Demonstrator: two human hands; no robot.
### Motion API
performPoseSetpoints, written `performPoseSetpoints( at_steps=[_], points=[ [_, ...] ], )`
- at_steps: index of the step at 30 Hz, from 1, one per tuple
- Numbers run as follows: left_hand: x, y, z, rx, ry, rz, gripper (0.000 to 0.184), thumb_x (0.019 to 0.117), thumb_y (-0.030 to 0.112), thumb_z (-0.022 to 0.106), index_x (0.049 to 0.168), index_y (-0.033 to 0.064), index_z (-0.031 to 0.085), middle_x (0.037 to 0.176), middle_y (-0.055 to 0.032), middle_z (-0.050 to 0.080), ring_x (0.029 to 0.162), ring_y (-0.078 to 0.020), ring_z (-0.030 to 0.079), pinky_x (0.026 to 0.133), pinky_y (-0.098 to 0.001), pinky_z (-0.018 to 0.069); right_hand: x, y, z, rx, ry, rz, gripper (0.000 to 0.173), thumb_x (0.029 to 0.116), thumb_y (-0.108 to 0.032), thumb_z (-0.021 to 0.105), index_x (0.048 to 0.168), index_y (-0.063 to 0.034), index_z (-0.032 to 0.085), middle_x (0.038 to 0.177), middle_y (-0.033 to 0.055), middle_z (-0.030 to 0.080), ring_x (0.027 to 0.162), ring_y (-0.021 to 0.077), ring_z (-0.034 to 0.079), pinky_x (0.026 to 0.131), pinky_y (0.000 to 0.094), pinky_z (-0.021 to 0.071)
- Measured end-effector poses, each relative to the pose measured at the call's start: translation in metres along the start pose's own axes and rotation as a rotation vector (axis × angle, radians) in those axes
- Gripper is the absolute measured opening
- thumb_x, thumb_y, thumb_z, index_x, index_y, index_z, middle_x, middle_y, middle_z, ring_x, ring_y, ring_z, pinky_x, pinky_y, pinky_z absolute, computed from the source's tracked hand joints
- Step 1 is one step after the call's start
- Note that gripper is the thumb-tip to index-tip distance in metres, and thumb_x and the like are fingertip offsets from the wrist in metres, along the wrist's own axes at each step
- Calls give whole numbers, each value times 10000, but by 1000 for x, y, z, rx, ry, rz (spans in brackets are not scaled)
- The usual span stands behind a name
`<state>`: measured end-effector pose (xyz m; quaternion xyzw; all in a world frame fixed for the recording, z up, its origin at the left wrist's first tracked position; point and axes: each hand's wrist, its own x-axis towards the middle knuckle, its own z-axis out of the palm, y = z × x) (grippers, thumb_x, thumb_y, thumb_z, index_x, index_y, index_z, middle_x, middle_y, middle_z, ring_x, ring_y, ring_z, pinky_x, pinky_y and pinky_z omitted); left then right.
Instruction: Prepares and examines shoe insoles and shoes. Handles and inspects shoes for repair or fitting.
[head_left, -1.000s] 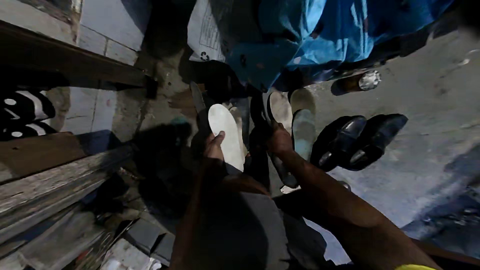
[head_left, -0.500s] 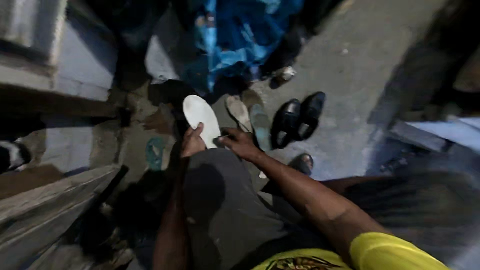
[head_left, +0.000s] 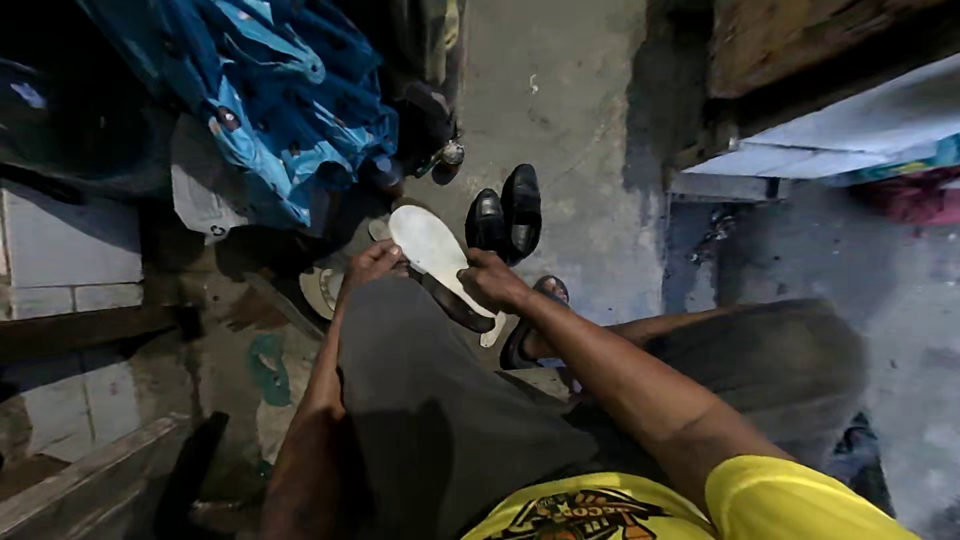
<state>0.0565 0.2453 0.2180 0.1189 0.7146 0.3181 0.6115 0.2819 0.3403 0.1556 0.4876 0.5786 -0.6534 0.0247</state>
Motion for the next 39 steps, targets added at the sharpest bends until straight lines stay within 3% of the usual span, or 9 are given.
performPoseSetpoints(
  at_steps=[2, 7, 9, 13, 19, 25, 29, 36, 39],
  points=[
    [27, -20, -10, 35, -26, 408, 347, 1089, 157, 481, 1396, 14, 559, 1241, -157, 674, 1072, -219, 694, 876, -351, 598, -7, 10, -16, 128, 72, 56, 327, 1017, -162, 536, 1320, -51, 591, 1075, 156, 680, 890, 235, 672, 795, 456, 571],
    [-33, 29, -38, 66, 88, 373, 366, 1096, 253, 476, 1431, 124, 549, 1318, -76, 654, 1148, -204, 668, 969, -398, 564, -8, 60, -56, 435, 325, 187, 378, 1028, -162, 517, 1400, -96, 543, 1098, 111, 655, 840, 172, 630, 710, 374, 548],
    [-64, 38, -50, 68, 129, 489, 366, 1089, 242, 480, 1425, 114, 549, 1308, -56, 655, 1134, -199, 675, 967, -392, 574, -4, 84, -68, 496, 398, 214, 363, 1027, -183, 518, 1381, -113, 551, 1045, 93, 640, 785, 157, 608, 664, 358, 533],
    [-116, 55, -63, 212, 136, 763, 431, 1044, 342, 562, 1402, 103, 574, 1324, -40, 646, 1182, -199, 652, 983, -387, 581, 8, 111, -84, 660, 500, 235, 375, 1029, -184, 505, 1398, -120, 518, 1147, 122, 640, 937, 208, 641, 774, 429, 554],
    [-148, 91, 10, 480, 0, 973, 416, 1044, 353, 567, 1347, 73, 621, 1245, -38, 662, 1089, -166, 670, 945, -365, 591, 18, 103, -95, 708, 546, 176, 308, 1016, -167, 522, 1316, -100, 551, 1078, 97, 630, 868, 180, 628, 706, 400, 545],
    [-92, 78, 66, 642, 73, 787, 325, 1048, 221, 575, 1345, 112, 653, 1214, -61, 667, 1032, -125, 672, 874, -317, 587, 19, 107, -98, 683, 494, 153, 236, 1016, -132, 537, 1246, -99, 576, 962, 61, 619, 763, 135, 600, 643, 344, 525],
    [-84, 71, 65, 821, 126, 677, 314, 1048, 245, 585, 1337, 150, 660, 1221, -69, 669, 1032, -167, 677, 891, -395, 578, 23, 122, -101, 601, 529, 236, 368, 993, -95, 559, 1361, -92, 549, 1109, 128, 641, 885, 208, 629, 737, 433, 551],
    [-74, 74, 55, 683, 147, 736, 327, 1035, 281, 589, 1314, 135, 673, 1188, -50, 660, 1025, -86, 654, 888, -266, 560, 31, 132, -95, 567, 483, 248, 329, 973, -92, 564, 1301, -88, 553, 1073, 108, 627, 865, 196, 621, 716, 422, 550],
    [-76, 79, 43, 372, 144, 773, 312, 1033, 212, 582, 1296, 64, 663, 1211, -63, 696, 1066, -150, 694, 915, -342, 607, 35, 124, -87, 499, 443, 241, 353, 956, -90, 577, 1309, -87, 581, 1101, 117, 647, 897, 202, 638, 746, 427, 558]
  ],
)
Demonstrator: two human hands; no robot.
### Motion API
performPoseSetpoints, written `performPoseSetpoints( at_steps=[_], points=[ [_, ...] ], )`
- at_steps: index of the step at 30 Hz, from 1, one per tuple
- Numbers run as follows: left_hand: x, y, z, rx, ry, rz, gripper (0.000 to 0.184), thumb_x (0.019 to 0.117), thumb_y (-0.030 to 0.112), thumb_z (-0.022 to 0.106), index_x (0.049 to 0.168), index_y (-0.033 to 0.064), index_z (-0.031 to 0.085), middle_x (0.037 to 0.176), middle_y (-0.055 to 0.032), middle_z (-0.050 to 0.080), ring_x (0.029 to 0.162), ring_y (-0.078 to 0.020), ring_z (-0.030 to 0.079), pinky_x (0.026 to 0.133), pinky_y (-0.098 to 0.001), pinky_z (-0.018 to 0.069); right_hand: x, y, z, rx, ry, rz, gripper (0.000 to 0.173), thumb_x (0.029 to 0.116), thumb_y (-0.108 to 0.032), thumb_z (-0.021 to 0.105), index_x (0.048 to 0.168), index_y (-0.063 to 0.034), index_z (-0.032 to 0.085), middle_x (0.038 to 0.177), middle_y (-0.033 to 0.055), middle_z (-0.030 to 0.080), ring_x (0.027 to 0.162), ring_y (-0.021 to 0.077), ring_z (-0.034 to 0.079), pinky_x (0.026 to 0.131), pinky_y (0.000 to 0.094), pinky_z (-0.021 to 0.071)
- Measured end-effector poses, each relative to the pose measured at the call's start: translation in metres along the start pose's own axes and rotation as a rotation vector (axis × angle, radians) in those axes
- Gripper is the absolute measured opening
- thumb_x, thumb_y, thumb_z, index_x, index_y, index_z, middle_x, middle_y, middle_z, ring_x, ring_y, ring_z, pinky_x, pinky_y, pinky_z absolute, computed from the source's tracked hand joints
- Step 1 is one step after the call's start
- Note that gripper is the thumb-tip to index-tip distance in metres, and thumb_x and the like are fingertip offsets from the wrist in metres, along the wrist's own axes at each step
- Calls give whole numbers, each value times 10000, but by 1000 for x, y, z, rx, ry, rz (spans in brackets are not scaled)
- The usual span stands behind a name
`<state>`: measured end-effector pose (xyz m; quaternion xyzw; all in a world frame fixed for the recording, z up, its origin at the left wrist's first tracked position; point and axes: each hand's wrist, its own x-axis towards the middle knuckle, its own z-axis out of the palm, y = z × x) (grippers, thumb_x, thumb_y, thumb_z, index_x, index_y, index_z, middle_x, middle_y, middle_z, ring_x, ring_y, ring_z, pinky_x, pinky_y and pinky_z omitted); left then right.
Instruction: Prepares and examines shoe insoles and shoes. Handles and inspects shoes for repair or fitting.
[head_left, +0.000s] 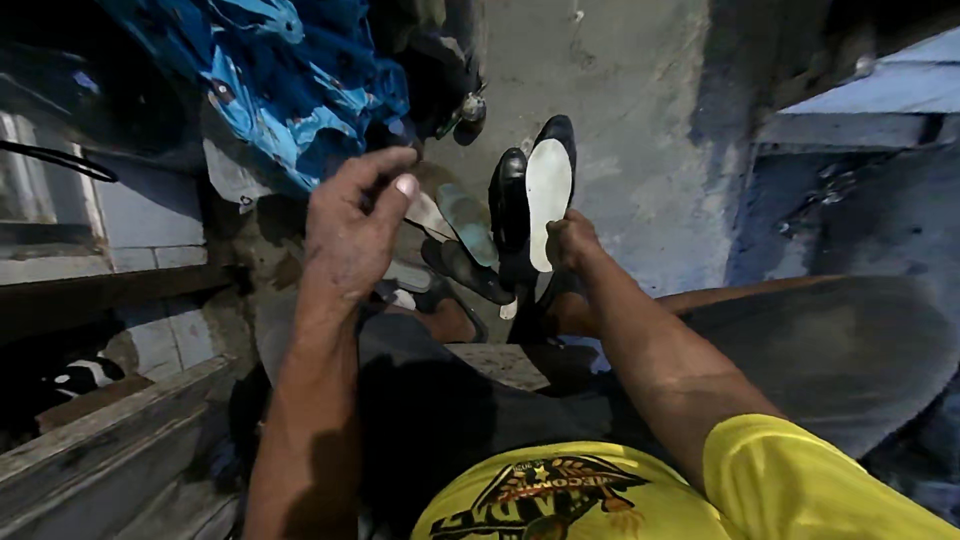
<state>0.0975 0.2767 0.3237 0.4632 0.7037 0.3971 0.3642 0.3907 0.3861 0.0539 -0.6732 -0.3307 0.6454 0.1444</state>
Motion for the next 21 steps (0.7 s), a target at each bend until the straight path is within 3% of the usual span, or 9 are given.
performPoseSetpoints(
  at_steps=[4, 7, 9, 12, 13, 15, 18, 19, 21],
  points=[
    [0, 0, -17, -401, 196, -136, 283, 1055, 146, 530, 1306, 36, 600, 1141, -58, 680, 994, -189, 695, 863, -369, 609, -6, 6, 22, 10, -130, 33, 375, 973, -102, 570, 1348, -96, 565, 1094, 101, 659, 888, 183, 650, 742, 403, 569],
    [-1, -9, -18, -390, 237, -286, 288, 1052, 141, 536, 1319, 54, 598, 1164, -54, 664, 991, -168, 686, 859, -346, 602, -24, -15, 55, 139, -388, 46, 343, 1033, -109, 492, 1377, -94, 496, 1129, 85, 663, 950, 176, 673, 808, 388, 588],
    [-3, -16, -16, -324, 220, -376, 406, 1030, 176, 595, 1415, 63, 534, 1266, -80, 625, 1063, -176, 669, 897, -357, 592, -44, -45, 83, 186, -631, -8, 360, 1035, -108, 476, 1395, -92, 473, 1151, 100, 670, 989, 203, 684, 850, 417, 596],
    [-11, -27, -16, -260, 125, -475, 728, 959, 321, 712, 1566, 109, 371, 1420, -97, 558, 1213, -184, 616, 976, -374, 565, -86, -94, 124, 205, -983, -176, 409, 969, -75, 516, 1376, -75, 494, 1137, 84, 682, 974, 177, 686, 843, 379, 603],
    [-15, -30, -15, -271, 91, -465, 720, 949, 337, 725, 1546, 103, 398, 1394, -89, 596, 1203, -179, 632, 980, -370, 568, -103, -109, 137, 200, -1062, -245, 391, 965, -49, 516, 1356, -45, 513, 1128, 89, 691, 967, 170, 691, 845, 372, 606],
    [-23, -34, -12, -316, 141, -387, 396, 984, 236, 692, 1314, 53, 572, 1142, -42, 725, 1040, -134, 712, 921, -331, 612, -131, -131, 159, 168, -1172, -384, 267, 983, 2, 536, 1247, 11, 576, 1064, 88, 708, 931, 153, 699, 842, 359, 609],
    [-33, -38, -21, -386, 290, -220, 337, 1050, 102, 541, 1363, -22, 541, 1272, -74, 693, 1183, -170, 665, 1034, -358, 555, -123, -127, 174, -46, -1144, -428, 274, 1004, -52, 560, 1269, -2, 606, 1123, 97, 679, 971, 174, 683, 819, 366, 613],
    [-36, -40, -26, -386, 344, -169, 343, 1058, 96, 517, 1375, -35, 499, 1304, -95, 682, 1213, -202, 655, 1054, -385, 545, -106, -109, 172, -208, -1033, -385, 283, 1014, -89, 569, 1282, -8, 616, 1162, 120, 678, 995, 200, 687, 830, 388, 610],
    [-41, -44, -35, -361, 449, -92, 356, 1062, 92, 511, 1387, -45, 459, 1279, -107, 692, 1195, -231, 667, 1049, -411, 552, -60, -48, 159, -625, -732, -302, 282, 1018, -193, 602, 1217, -4, 668, 1103, 168, 696, 962, 267, 688, 855, 476, 583]
  ],
)
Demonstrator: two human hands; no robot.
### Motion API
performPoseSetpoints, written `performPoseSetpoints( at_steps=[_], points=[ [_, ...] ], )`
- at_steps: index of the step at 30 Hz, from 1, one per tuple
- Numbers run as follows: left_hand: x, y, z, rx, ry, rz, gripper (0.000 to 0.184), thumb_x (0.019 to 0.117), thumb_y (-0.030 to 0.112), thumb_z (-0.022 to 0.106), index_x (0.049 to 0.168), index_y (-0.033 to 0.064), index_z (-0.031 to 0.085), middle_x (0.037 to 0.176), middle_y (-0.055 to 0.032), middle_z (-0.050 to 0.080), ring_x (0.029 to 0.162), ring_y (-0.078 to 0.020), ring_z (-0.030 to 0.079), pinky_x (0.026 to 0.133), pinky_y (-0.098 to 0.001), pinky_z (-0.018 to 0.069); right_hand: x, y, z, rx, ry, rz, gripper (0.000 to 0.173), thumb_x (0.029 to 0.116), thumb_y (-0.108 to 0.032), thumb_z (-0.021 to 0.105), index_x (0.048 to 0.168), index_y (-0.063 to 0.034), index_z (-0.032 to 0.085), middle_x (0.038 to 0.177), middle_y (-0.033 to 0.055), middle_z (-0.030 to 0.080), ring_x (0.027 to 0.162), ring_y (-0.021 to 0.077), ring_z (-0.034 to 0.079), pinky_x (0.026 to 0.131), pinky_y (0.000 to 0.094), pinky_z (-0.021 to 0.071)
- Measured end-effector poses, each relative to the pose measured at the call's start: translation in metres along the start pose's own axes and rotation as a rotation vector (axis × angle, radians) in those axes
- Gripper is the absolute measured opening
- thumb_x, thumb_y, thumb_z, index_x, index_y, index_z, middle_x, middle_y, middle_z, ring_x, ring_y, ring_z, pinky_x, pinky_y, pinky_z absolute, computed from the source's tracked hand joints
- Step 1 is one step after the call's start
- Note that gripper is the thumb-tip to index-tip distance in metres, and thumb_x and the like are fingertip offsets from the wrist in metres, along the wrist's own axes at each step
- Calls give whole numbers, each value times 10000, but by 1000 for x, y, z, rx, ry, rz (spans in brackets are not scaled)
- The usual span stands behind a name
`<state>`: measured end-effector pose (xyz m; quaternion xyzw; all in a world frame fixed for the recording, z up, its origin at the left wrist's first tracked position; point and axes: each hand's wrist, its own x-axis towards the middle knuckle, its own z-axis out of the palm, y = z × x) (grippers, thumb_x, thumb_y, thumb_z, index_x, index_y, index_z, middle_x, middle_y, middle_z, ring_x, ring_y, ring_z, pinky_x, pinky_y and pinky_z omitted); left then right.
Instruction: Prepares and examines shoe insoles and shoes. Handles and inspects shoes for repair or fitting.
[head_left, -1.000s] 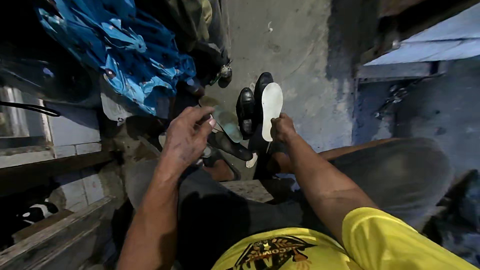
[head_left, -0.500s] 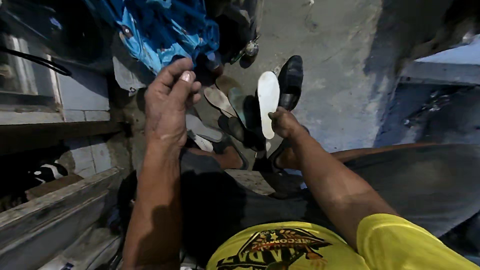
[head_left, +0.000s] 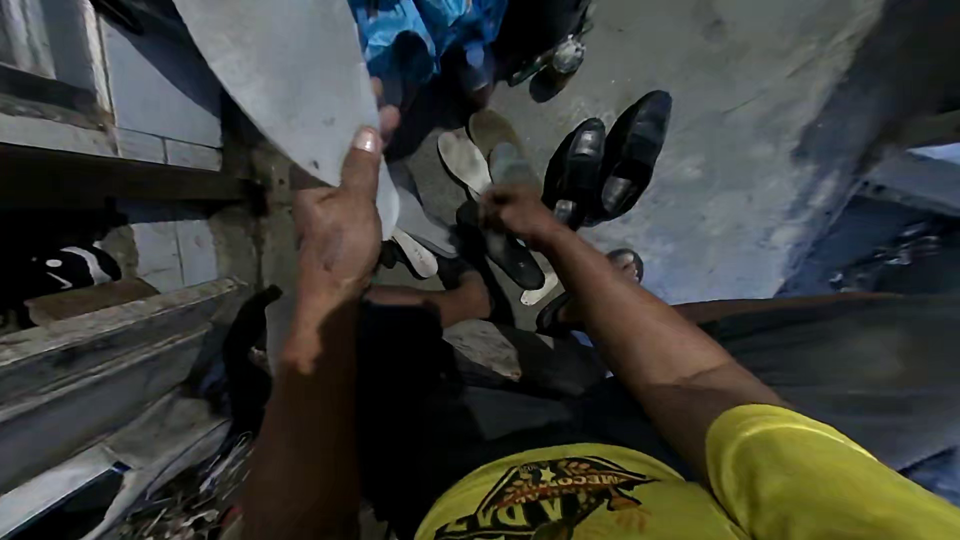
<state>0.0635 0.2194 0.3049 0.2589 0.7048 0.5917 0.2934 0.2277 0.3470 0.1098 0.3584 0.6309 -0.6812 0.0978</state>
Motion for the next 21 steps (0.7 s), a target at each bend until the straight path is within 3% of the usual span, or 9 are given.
performPoseSetpoints(
  at_steps=[2, 4, 6, 8, 10, 12, 14, 17, 21],
  points=[
    [-5, -4, -8, 23, 66, 29, 321, 1063, 97, 506, 1358, -20, 463, 1185, -79, 718, 1098, -213, 699, 985, -403, 581, -2, 80, 15, -285, 106, 357, 411, 974, -294, 673, 1215, 39, 665, 1184, 287, 666, 1101, 430, 654, 950, 635, 519],
    [-9, -8, -15, 24, 88, 53, 319, 1061, 96, 494, 1354, -22, 453, 1141, -73, 726, 1064, -216, 709, 965, -417, 591, -20, 125, 30, -422, 161, 606, 612, 937, -358, 709, 1348, 72, 563, 1384, 341, 539, 1280, 490, 547, 1022, 670, 461],
    [-12, -9, -19, 3, 102, 64, 307, 1067, 91, 476, 1351, -23, 452, 1151, -86, 725, 1073, -233, 710, 971, -432, 591, -24, 155, 43, -431, 220, 696, 731, 888, -370, 749, 1447, 23, 487, 1458, 329, 470, 1295, 493, 532, 1010, 663, 480],
    [-15, -9, -23, 17, 112, 58, 314, 1074, 92, 462, 1366, -22, 449, 1176, -93, 724, 1089, -241, 709, 983, -432, 590, -17, 161, 49, -376, 200, 725, 652, 902, -340, 742, 1437, -40, 520, 1391, 292, 550, 1258, 467, 570, 1001, 656, 485],
    [-20, -2, -23, 59, 118, -7, 337, 1090, 127, 453, 1407, 10, 444, 1193, -53, 723, 1095, -197, 710, 990, -383, 590, -8, 161, 53, -341, 138, 683, 429, 940, -297, 697, 1300, -69, 644, 1249, 246, 664, 1178, 436, 632, 970, 663, 494],
    [-17, -1, -23, 31, 106, 1, 323, 1089, 117, 453, 1391, 1, 447, 1199, -65, 715, 1101, -214, 708, 997, -403, 589, -7, 156, 57, -342, 130, 580, 331, 982, -256, 660, 1256, -69, 668, 1192, 242, 686, 1134, 437, 653, 946, 670, 493],
    [-11, -6, -22, -15, 119, 55, 305, 1075, 80, 462, 1351, -50, 461, 1163, -120, 721, 1074, -266, 715, 980, -453, 599, -12, 151, 63, -417, 194, 502, 354, 984, -219, 645, 1319, -104, 647, 1215, 234, 681, 1101, 436, 668, 918, 660, 521],
    [-16, 6, -21, 40, 87, -34, 349, 1096, 126, 443, 1422, 2, 444, 1221, -55, 713, 1118, -191, 701, 1003, -365, 581, -24, 126, 79, -488, 259, 384, 412, 995, -164, 621, 1404, -115, 602, 1334, 228, 612, 1099, 427, 666, 915, 620, 544],
    [-20, 5, -25, -12, 95, -41, 345, 1097, 113, 434, 1419, -10, 438, 1222, -95, 711, 1105, -249, 711, 986, -417, 600, -15, 93, 108, -501, 222, 100, 413, 1001, -144, 619, 1414, -121, 602, 1357, 222, 605, 1142, 410, 654, 949, 589, 546]
  ],
)
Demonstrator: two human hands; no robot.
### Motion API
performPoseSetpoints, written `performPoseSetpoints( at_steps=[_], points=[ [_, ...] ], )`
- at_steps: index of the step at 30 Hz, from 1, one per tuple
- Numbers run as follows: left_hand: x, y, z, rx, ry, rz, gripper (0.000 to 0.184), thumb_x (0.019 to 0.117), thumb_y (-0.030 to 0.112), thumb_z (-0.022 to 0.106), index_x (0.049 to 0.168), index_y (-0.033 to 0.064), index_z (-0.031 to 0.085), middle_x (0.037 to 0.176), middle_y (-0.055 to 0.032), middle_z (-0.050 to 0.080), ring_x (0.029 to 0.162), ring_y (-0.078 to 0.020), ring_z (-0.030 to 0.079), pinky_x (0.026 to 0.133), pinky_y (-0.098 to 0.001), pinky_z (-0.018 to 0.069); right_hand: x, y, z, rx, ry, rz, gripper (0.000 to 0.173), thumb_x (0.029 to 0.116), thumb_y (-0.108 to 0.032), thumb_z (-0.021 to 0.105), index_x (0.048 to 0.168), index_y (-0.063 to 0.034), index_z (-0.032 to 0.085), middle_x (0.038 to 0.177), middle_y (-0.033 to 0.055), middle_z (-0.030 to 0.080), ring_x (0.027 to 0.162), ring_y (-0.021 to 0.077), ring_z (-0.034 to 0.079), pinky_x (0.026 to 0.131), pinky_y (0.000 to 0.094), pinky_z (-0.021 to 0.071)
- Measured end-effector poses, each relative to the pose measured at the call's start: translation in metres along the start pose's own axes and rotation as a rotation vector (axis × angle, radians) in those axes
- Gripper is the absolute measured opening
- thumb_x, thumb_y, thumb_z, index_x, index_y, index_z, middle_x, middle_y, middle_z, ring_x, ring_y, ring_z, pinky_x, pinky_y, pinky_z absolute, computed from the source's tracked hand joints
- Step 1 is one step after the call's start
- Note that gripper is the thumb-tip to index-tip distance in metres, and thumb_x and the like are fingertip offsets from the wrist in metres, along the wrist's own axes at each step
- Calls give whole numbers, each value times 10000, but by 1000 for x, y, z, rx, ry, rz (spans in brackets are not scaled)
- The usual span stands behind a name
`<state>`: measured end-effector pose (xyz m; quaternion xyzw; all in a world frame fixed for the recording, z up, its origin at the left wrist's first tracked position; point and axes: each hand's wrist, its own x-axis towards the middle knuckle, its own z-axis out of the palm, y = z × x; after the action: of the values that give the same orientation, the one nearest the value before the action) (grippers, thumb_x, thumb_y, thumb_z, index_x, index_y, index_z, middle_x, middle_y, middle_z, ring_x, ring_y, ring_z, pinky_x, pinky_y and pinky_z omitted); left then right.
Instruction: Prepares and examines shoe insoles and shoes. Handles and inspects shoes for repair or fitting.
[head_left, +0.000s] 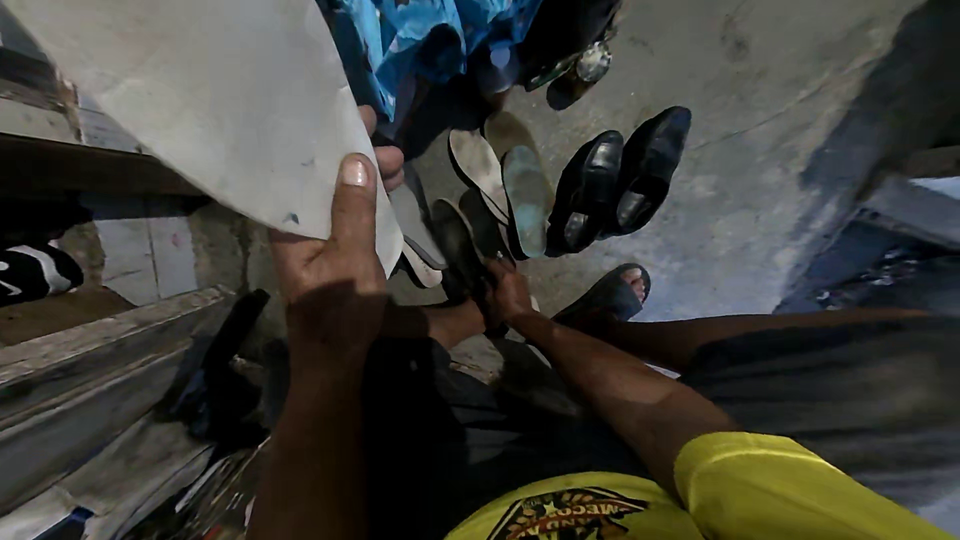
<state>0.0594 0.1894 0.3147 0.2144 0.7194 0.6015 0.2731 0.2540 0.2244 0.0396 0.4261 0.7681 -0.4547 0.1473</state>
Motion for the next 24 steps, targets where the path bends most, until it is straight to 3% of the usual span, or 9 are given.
performPoseSetpoints(
  at_steps=[2, 5, 7, 9, 11, 14, 16, 19, 24],
  points=[
    [1, -1, -4, -30, 15, -24, 368, 1103, 126, 421, 1444, -13, 425, 1228, -117, 707, 1114, -283, 708, 997, -457, 594, 9, -26, 0, 21, 2, -122, 473, 1010, -144, 597, 1481, -148, 558, 1374, 223, 596, 1133, 395, 664, 949, 567, 550],
    [4, -4, -6, -38, 24, -34, 370, 1107, 129, 401, 1449, -11, 415, 1222, -110, 704, 1119, -273, 703, 1004, -450, 588, 27, -50, 4, 205, -90, -168, 372, 1039, -207, 574, 1375, -54, 623, 1328, 219, 631, 1192, 352, 645, 1035, 529, 519],
    [4, -1, -5, -51, 21, -81, 391, 1115, 163, 396, 1476, 11, 404, 1233, -106, 703, 1113, -277, 709, 978, -447, 605, 42, -49, 3, 226, -115, -57, 416, 1050, -323, 574, 1350, -41, 638, 1331, 236, 615, 1216, 366, 620, 1048, 539, 502],
    [5, 3, -5, -49, -16, -142, 400, 1125, 226, 376, 1479, 44, 413, 1236, -99, 705, 1096, -278, 717, 958, -447, 612, 53, -36, 2, 47, -12, 140, 481, 1031, -343, 585, 1414, -52, 579, 1420, 262, 539, 1279, 430, 565, 1020, 591, 504],
    [4, 3, -6, -54, -61, -164, 407, 1130, 273, 349, 1463, 55, 434, 1228, -102, 711, 1098, -284, 717, 962, -458, 611, 62, -13, 7, -97, 50, 302, 608, 992, -271, 613, 1522, -32, 437, 1523, 269, 443, 1365, 464, 481, 1019, 633, 480],
    [6, 0, -5, -58, -104, -165, 421, 1127, 289, 362, 1456, 45, 462, 1220, -93, 708, 1113, -262, 707, 973, -445, 604, 72, 6, 12, -146, 19, 396, 731, 928, -174, 678, 1566, -49, 342, 1508, 249, 465, 1354, 445, 502, 985, 638, 500],
    [8, -2, 0, -54, -109, -195, 422, 1124, 291, 381, 1458, 50, 474, 1237, -85, 708, 1119, -246, 707, 968, -430, 607, 80, 9, 5, -40, -35, 447, 700, 896, -173, 721, 1517, -57, 421, 1448, 248, 521, 1297, 434, 556, 979, 620, 519],
    [10, -4, 6, -31, -138, -241, 414, 1118, 297, 387, 1451, 67, 473, 1207, -77, 718, 1088, -230, 716, 937, -411, 615, 78, 12, -13, 172, -156, 435, 468, 916, -156, 697, 1361, -52, 595, 1314, 258, 623, 1202, 437, 620, 967, 651, 507],
    [13, -3, 18, -12, -233, -286, 423, 1115, 339, 402, 1457, 109, 495, 1193, -60, 724, 1052, -217, 726, 917, -388, 621, 36, 32, -56, 246, -151, 391, 331, 954, -155, 624, 1268, -55, 653, 1190, 240, 677, 1115, 417, 656, 922, 649, 519]
  ],
)
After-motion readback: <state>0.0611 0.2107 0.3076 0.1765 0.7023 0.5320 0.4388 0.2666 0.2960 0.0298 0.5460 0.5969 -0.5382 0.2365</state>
